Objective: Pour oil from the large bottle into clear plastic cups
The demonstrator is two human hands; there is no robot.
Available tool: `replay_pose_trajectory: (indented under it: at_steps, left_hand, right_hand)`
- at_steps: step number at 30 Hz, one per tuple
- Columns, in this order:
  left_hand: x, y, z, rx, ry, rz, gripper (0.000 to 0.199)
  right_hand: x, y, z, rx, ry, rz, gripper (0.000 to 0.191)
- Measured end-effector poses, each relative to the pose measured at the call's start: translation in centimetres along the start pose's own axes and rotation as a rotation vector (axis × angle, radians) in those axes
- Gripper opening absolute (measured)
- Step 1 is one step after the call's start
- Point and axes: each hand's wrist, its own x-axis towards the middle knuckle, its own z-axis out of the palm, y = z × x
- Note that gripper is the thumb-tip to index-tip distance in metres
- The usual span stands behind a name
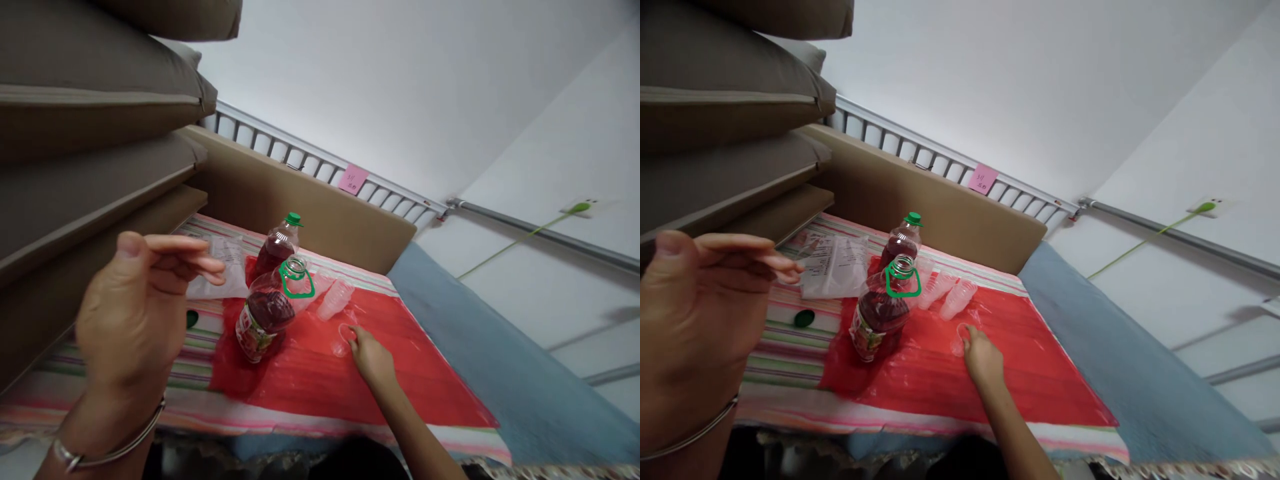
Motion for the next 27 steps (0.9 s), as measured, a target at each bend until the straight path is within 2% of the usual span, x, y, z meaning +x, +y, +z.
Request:
replay_pose_trajectory:
  at_steps: [4, 7, 12, 16, 19, 22, 27]
  left_hand:
    - [0.2, -0.6, -0.4, 0.058, 0.026, -0.045, 0.032]
    - [0.6, -1.6, -1.3, 0.079, 0.006, -0.033, 0.036]
    - [1.0, -2.8, -2.2, 0.125, 0.016, -0.027, 0.038]
    - [0.8, -2.9, -1.9, 0.146, 0.039, -0.027, 0.039]
    - [0.8, -2.9, -1.8, 0.136, 0.027, -0.038, 0.038]
    - [0.7, -2.9, -1.7, 0.124, 0.004, -0.058, 0.036]
    - [0.6, -2.6, -1.8, 0.138, 0.022, -0.053, 0.035]
  right_hand:
    - [1.8, -2.2, -1.4, 0.159, 0.113, -0.043, 0.037]
    - [4.7, -2.1, -1.5, 0.166, 0.21, 0.0, 0.04]
    - [8.6, -1.0, -0.9, 0.151, 0.162, 0.08, 0.047]
    - [8.7, -1.8, -0.8, 0.163, 0.188, 0.03, 0.045]
    - [7.9, -3.5, -0.7, 0.208, 0.231, -0.109, 0.04]
    - [7.5, -5.6, 0.0, 0.244, 0.203, -0.215, 0.036]
    - [8.7, -7.8, 2.0, 0.275, 0.127, -0.149, 0.038]
